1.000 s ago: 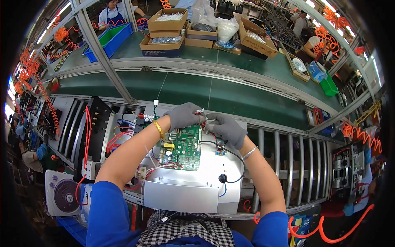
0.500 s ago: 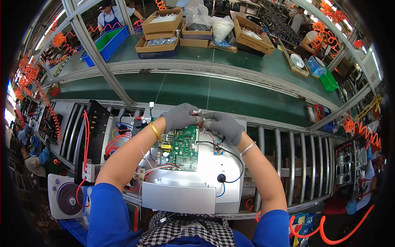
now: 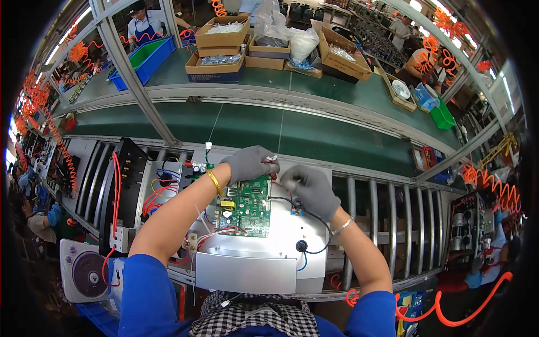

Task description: The person assembles and connects wiring for electronic components on a circuit board by hand, integrating a power supply unit and connecting wires into a plastic chassis.

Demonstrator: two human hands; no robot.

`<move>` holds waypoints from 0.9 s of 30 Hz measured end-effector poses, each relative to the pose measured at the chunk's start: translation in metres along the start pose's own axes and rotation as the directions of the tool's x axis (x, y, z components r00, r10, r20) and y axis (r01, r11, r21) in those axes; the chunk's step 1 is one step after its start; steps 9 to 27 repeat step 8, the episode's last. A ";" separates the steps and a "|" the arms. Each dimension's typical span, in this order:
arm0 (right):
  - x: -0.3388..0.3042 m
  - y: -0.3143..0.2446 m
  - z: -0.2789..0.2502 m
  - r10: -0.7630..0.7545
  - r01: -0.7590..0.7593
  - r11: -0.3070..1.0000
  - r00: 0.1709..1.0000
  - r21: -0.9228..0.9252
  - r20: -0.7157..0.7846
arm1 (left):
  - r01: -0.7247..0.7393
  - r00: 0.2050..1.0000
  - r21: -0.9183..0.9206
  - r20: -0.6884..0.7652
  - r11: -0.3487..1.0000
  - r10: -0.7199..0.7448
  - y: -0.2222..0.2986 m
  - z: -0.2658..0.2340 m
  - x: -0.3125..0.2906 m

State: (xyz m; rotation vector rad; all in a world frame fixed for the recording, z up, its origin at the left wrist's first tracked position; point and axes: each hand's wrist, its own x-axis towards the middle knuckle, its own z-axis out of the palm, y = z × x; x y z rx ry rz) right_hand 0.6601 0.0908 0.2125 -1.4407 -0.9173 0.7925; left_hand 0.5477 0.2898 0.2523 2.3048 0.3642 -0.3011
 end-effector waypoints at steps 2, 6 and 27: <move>-0.010 -0.007 0.000 0.051 -0.003 0.963 0.984 -0.268 0.173 | 0.025 0.999 0.047 -0.034 0.999 -0.023 0.008 0.001 -0.005; 0.005 0.005 -0.008 -0.057 0.071 0.982 0.995 -0.172 0.084 | -0.050 0.988 0.048 -0.144 0.998 0.056 -0.001 0.008 0.000; 0.024 0.004 -0.019 0.096 -0.097 0.995 0.995 -0.033 -0.022 | 0.010 0.999 0.086 -0.054 0.996 -0.005 -0.002 0.006 0.004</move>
